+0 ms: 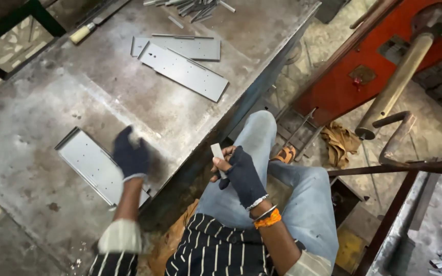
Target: The person, wearing gloves, holds sheet metal panels and small metal strips against a powered grinding tool, producing sparks as they grind and deburr the edges. They reposition each panel to grind different edges, then place finished panels on the work table and pick up new pieces to continue.
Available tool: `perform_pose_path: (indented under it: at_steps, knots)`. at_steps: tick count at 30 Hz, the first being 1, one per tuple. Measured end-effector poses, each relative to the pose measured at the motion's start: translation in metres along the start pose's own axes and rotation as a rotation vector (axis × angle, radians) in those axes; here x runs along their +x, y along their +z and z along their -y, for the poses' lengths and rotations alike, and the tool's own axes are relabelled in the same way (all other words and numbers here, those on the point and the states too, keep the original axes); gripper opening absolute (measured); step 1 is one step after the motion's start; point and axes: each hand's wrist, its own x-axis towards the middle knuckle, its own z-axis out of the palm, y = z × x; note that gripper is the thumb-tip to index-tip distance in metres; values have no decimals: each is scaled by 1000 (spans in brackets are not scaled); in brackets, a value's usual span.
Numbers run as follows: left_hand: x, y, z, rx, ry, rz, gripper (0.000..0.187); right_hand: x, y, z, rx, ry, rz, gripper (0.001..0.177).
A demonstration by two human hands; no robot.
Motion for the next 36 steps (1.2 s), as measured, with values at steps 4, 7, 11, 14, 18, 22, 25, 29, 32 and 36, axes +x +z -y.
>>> perform_pose_path:
  at_steps: [4, 7, 11, 14, 18, 22, 25, 29, 32, 36]
  knots:
    - [57, 86, -47, 54, 223, 207, 62, -7, -4, 8, 10, -24, -32, 27]
    - [99, 131, -68, 235, 363, 353, 74, -8, -11, 8, 5, -19, -64, 28]
    - [115, 178, -64, 539, 457, 403, 76, -5, -22, 6, 26, 1, -113, 28]
    - [110, 167, -78, 595, 432, 427, 65, -2, -27, 5, 36, 3, -127, 28]
    - [80, 180, -51, 593, 339, 626, 26, 1, -29, 1, 45, 9, -116, 28]
    - [60, 140, -73, 548, 291, 759, 30, 0, -27, -1, 36, 23, -108, 27]
    - [65, 107, -95, 406, 376, 554, 71, 2, -27, -3, 40, 21, -105, 25]
    - [74, 106, -98, 494, 460, 366, 133, -2, -29, 4, 34, 10, -122, 25]
    - [84, 96, -111, 507, 291, 649, 141, -4, -31, 10, 17, -8, -130, 24]
    - [81, 88, -120, 380, 209, 725, 114, -7, -37, 11, 24, -45, -135, 24]
